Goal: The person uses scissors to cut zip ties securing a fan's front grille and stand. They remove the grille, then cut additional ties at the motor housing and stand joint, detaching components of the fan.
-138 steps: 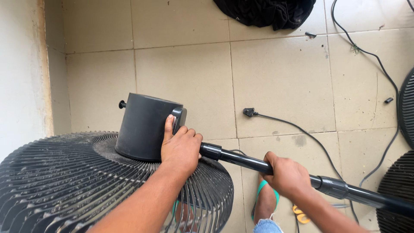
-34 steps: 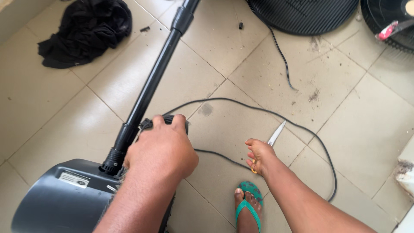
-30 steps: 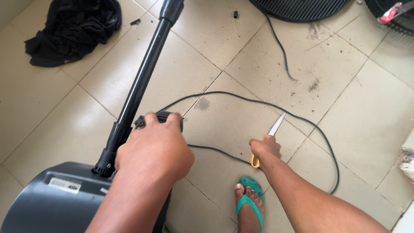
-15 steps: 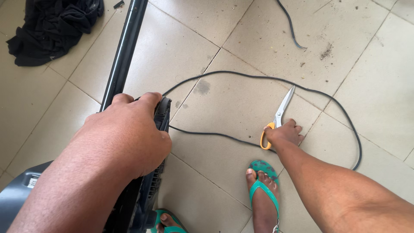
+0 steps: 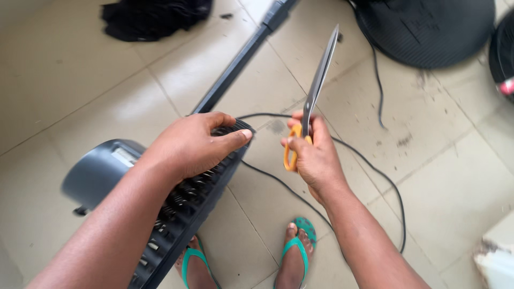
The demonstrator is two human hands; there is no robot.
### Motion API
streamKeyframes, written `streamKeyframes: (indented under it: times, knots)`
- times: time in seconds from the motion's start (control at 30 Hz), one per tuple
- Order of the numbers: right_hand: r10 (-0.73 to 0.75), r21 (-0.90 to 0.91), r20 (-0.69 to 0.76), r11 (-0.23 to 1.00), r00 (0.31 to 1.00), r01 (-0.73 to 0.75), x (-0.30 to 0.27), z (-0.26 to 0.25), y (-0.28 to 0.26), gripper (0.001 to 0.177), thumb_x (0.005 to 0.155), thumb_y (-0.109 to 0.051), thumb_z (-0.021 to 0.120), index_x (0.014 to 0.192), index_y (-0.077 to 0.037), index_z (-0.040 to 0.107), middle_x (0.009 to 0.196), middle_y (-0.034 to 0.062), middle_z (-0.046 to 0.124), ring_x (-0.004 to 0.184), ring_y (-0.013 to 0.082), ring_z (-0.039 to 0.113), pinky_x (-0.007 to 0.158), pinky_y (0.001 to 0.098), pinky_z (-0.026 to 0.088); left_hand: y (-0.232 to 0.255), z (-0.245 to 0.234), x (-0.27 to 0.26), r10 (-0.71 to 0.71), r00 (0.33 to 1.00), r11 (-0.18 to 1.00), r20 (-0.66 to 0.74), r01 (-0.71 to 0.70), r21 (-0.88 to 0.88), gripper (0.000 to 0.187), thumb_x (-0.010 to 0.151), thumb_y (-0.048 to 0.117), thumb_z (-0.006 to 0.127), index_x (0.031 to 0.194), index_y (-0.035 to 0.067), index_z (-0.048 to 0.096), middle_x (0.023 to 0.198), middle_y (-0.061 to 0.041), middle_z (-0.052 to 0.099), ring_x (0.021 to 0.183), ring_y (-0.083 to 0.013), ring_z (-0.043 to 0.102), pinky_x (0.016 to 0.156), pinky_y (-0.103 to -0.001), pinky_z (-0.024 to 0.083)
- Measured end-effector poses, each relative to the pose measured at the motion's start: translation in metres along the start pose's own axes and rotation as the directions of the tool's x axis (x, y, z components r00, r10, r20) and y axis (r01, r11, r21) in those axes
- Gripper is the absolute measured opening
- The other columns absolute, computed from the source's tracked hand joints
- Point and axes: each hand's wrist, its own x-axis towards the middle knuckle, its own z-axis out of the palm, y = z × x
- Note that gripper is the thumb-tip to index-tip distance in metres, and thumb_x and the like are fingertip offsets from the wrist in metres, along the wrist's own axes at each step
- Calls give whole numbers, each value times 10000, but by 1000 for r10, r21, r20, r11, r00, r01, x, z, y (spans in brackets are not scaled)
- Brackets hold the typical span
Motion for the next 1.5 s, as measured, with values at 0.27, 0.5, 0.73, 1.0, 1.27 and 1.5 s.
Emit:
streamKeyframes:
  times: [0.27, 0.5, 0.73, 1.0, 1.27, 1.5]
  knots:
    - [-321, -632, 488, 512, 812, 582, -1, 125, -108, 378, 896, -206, 680, 1273, -230, 677, 1183, 81, 695, 1063, 247, 675, 930, 371, 533, -85, -1, -11, -262, 948, 706, -182, 60, -706, 255, 857, 130, 651, 1037, 81, 825, 948, -70, 822, 757, -125, 691, 736, -283, 555]
    - [-21, -905, 344, 257, 939, 338, 8, 151, -85, 489, 792, -257, 697, 1280, -246, 663, 1187, 126, 634, 1150, 332, 603, 987, 441, 491, -130, 37, 4, -732, 676, -352, 85, -270, -896, 277, 902, -75, 439, 874, 52, 684, 819, -111, 666, 705, -202, 641, 594, -295, 548]
    - [30, -932, 269, 259, 963, 252, 2, 144, -86, 516, 766, -281, 730, 1279, -273, 677, 1178, 105, 642, 1162, 296, 622, 1009, 412, 507, -140, 28, -24, -554, 782, 661, -285, 205, -722, 117, 796, 121, 699, 878, 166, 769, 917, -5, 735, 897, -173, 689, 891, -422, 565]
    - [180, -966, 161, 229, 970, 118, -16, 143, -99, 513, 795, -265, 706, 1301, -336, 655, 1214, -29, 611, 1242, 184, 539, 1055, 416, 450, -140, -5, 43, -86, 957, 976, -277, 136, 167, 378, 697, 329, 848, 1050, 231, 759, 1266, 18, 642, 1294, -211, 519, 1232, -592, 67]
    - [382, -994, 83, 100, 920, 48, -22, 137, -124, 481, 837, -302, 708, 1309, -349, 628, 1184, -74, 598, 1248, 108, 528, 1088, 367, 436, -126, -7, 57, -221, 948, 899, 231, 106, 424, 493, 783, 539, 824, 1150, 218, 749, 1216, -8, 703, 1269, -204, 571, 1242, -611, 122]
    - [383, -1000, 22, 28, 923, 12, -26, 133, -120, 456, 869, -340, 705, 1314, -316, 608, 1218, -35, 591, 1235, 166, 531, 1037, 377, 499, -131, -4, 66, -70, 931, 855, 359, -130, 502, 432, 857, 532, 754, 1137, 203, 742, 1157, -42, 727, 1205, -236, 628, 1253, -628, -38]
